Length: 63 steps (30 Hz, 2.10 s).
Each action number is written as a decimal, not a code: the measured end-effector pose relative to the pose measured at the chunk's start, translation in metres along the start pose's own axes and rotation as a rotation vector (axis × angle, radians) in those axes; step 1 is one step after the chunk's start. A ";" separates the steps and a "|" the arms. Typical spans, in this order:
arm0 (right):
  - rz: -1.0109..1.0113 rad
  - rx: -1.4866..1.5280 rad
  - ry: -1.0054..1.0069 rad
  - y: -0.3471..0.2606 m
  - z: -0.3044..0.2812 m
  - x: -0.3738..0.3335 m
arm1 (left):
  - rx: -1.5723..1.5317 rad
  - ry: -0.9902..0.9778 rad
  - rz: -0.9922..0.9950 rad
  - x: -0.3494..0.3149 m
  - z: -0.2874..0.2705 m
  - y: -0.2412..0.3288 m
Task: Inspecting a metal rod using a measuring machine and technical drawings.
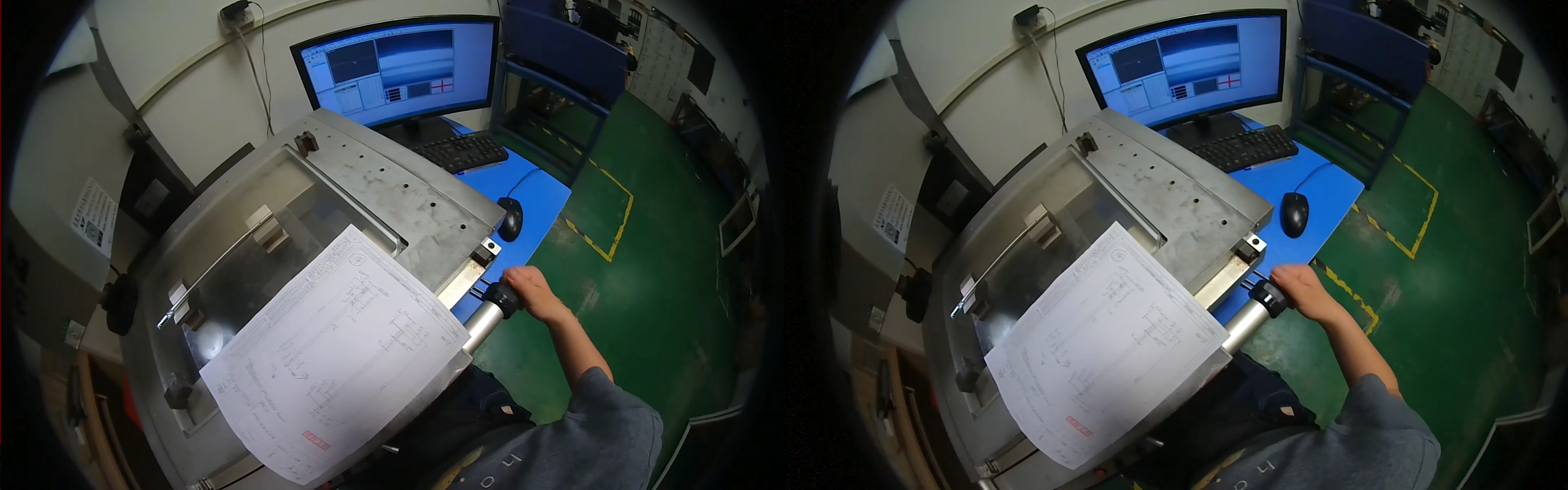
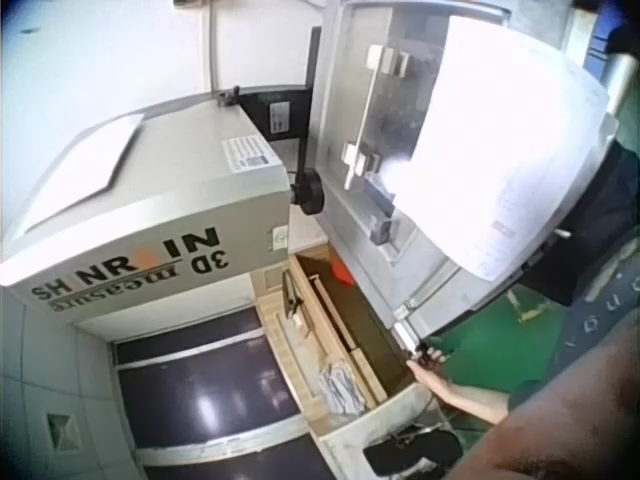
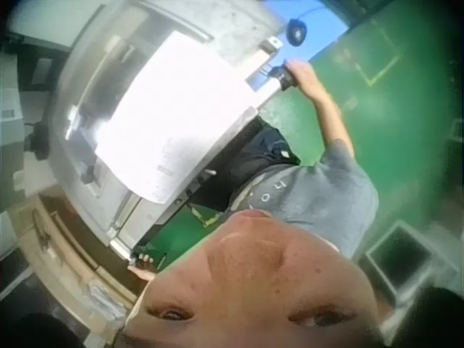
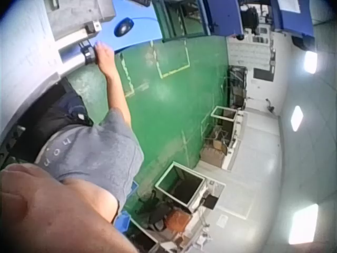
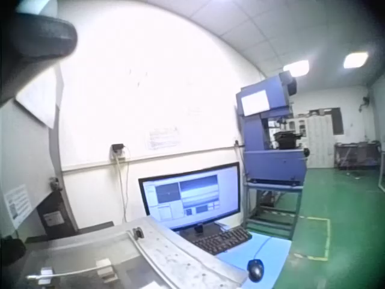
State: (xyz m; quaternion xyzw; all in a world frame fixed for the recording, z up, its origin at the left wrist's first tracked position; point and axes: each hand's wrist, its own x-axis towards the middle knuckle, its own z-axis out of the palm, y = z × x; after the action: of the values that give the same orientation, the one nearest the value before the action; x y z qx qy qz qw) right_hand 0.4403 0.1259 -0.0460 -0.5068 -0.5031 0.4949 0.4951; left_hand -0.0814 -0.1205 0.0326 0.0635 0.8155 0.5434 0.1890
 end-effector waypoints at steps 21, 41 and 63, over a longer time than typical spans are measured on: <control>0.144 0.003 0.033 0.007 0.006 0.003 | 0.021 0.186 0.182 0.011 -0.009 -0.025; 0.099 0.100 0.039 0.010 -0.012 -0.020 | 0.625 0.486 1.160 -0.012 0.024 -0.018; 0.013 -0.018 0.269 0.030 0.003 -0.003 | 0.302 0.742 1.094 0.024 0.025 -0.042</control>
State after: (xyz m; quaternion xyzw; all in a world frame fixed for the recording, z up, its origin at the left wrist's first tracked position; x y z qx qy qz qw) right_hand 0.4376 0.1226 -0.0764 -0.5762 -0.4334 0.4210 0.5504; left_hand -0.0899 -0.1083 -0.0200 0.3019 0.7439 0.4266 -0.4166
